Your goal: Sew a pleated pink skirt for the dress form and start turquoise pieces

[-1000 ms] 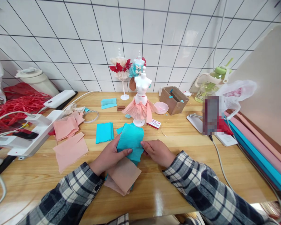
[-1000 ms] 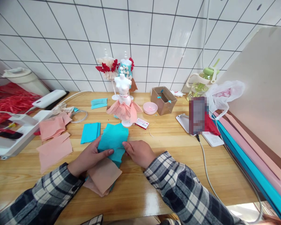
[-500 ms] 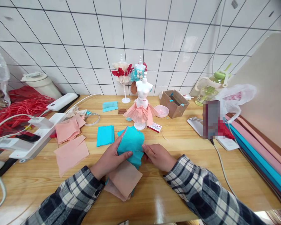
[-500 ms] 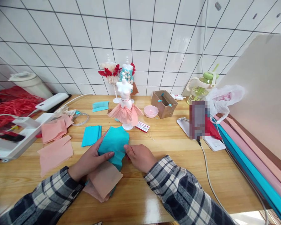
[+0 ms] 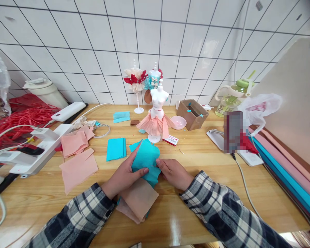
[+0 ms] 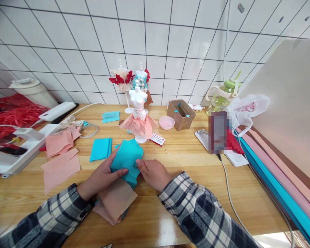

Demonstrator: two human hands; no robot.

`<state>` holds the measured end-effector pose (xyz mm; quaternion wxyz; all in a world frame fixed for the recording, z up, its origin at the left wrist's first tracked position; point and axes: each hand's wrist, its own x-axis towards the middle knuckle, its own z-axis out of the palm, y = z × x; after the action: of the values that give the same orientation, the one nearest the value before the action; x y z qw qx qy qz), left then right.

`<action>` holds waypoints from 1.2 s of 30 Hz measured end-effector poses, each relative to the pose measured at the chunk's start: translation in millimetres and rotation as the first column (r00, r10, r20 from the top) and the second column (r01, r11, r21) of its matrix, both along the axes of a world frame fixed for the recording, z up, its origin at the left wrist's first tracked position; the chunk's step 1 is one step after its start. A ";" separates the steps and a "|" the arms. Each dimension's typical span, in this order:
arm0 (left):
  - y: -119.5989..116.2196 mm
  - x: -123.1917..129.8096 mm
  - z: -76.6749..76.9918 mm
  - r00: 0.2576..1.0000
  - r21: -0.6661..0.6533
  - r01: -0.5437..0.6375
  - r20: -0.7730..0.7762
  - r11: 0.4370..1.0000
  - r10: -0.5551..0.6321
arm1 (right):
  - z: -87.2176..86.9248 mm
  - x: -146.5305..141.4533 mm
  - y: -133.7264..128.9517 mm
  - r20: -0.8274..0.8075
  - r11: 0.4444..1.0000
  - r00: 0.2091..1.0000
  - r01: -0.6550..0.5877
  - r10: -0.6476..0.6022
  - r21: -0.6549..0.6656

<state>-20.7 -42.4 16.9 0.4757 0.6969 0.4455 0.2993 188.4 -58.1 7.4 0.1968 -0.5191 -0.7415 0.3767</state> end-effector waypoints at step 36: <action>-5.4 3.2 -5.9 0.997 0.044 0.005 -0.077 0.999 -0.002 | 4.1 -5.1 -1.2 0.173 0.997 0.985 -0.003 -0.010 0.076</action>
<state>-17.5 -47.7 10.9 0.4434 0.7189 0.4555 0.2813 183.2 -59.4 11.5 0.1520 -0.5434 -0.7686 0.3015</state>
